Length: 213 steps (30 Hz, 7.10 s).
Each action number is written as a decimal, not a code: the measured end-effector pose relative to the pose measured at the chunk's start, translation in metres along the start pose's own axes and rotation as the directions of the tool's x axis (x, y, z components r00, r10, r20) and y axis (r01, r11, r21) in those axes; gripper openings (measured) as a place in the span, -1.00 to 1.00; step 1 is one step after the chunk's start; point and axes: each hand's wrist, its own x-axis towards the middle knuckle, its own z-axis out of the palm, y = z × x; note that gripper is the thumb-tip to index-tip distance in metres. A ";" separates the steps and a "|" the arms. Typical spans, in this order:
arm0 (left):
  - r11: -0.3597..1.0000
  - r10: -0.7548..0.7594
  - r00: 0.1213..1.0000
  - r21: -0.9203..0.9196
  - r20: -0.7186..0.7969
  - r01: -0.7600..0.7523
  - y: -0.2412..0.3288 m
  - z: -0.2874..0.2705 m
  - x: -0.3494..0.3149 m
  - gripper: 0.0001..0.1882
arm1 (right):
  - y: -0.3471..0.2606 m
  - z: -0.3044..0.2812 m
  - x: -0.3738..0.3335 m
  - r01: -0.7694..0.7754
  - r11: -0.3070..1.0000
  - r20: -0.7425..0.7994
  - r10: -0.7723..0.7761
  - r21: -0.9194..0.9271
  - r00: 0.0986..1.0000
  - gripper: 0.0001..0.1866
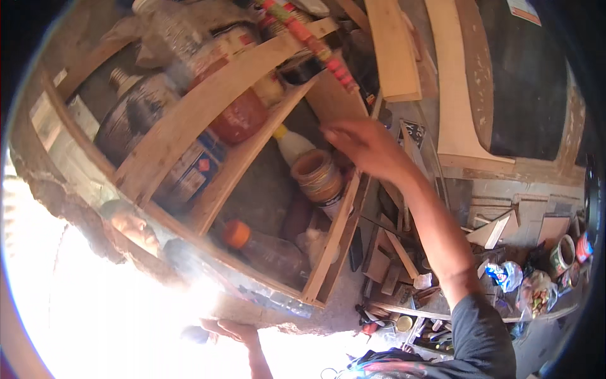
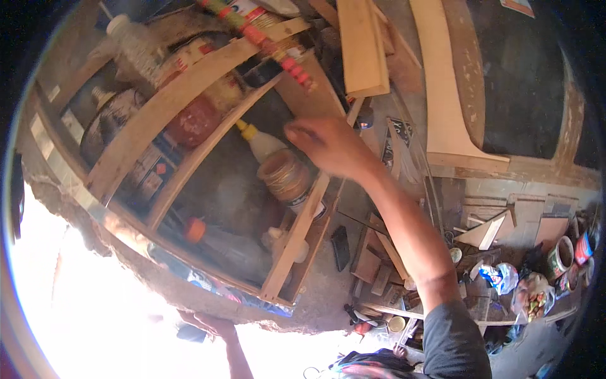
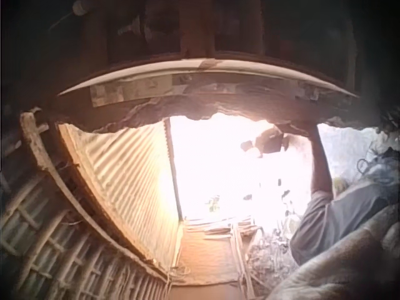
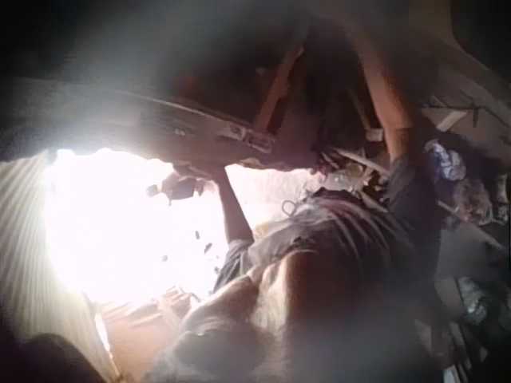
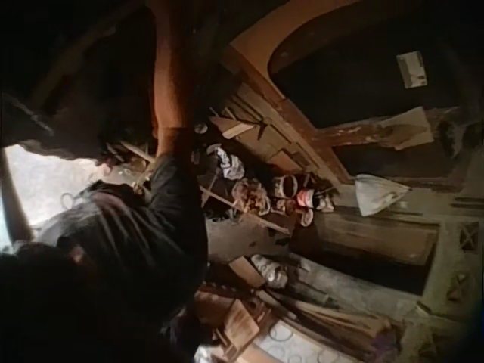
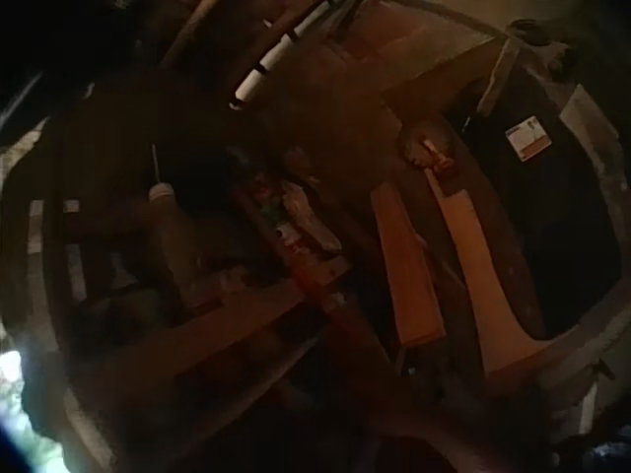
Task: The person sits on the floor and applies glue to small wooden pieces, then inserts them into slots on a larger wooden board. The person repeats this process for several pieces, assembling a wooden rack-like structure.
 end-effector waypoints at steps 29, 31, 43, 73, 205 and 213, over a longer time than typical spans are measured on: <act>0.974 -0.225 0.974 0.002 -0.001 0.225 -0.018 -0.020 -0.018 -0.08 | 0.011 0.011 -0.041 0.194 0.963 -0.591 -0.048 0.186 0.806 -0.64; 0.955 -0.295 0.955 -0.003 0.018 0.295 -0.016 -0.031 -0.017 -0.10 | -0.009 0.005 -0.073 0.127 0.976 -0.715 -0.218 -0.180 0.665 -0.68; 0.814 0.143 0.748 -0.507 0.648 0.283 0.035 -0.115 -0.027 -0.36 | -0.094 0.163 -0.276 -0.247 0.873 0.001 0.272 0.421 0.962 -0.32; 0.440 -0.775 0.598 -0.508 0.202 0.741 -0.348 -0.464 0.124 -0.66 | -0.238 0.859 -0.271 -0.771 0.337 0.511 -0.597 -0.539 -0.619 0.02; 0.995 0.044 0.189 -0.059 0.981 0.076 -1.990 -1.772 0.135 -0.45 | -0.878 2.291 -1.395 -0.508 0.387 0.083 0.849 -0.770 0.521 -0.30; 0.999 0.015 0.168 -0.023 0.986 0.045 -2.027 -1.722 0.100 -0.52 | -0.910 2.414 -1.153 -0.008 0.850 0.684 0.430 -0.527 0.589 -0.58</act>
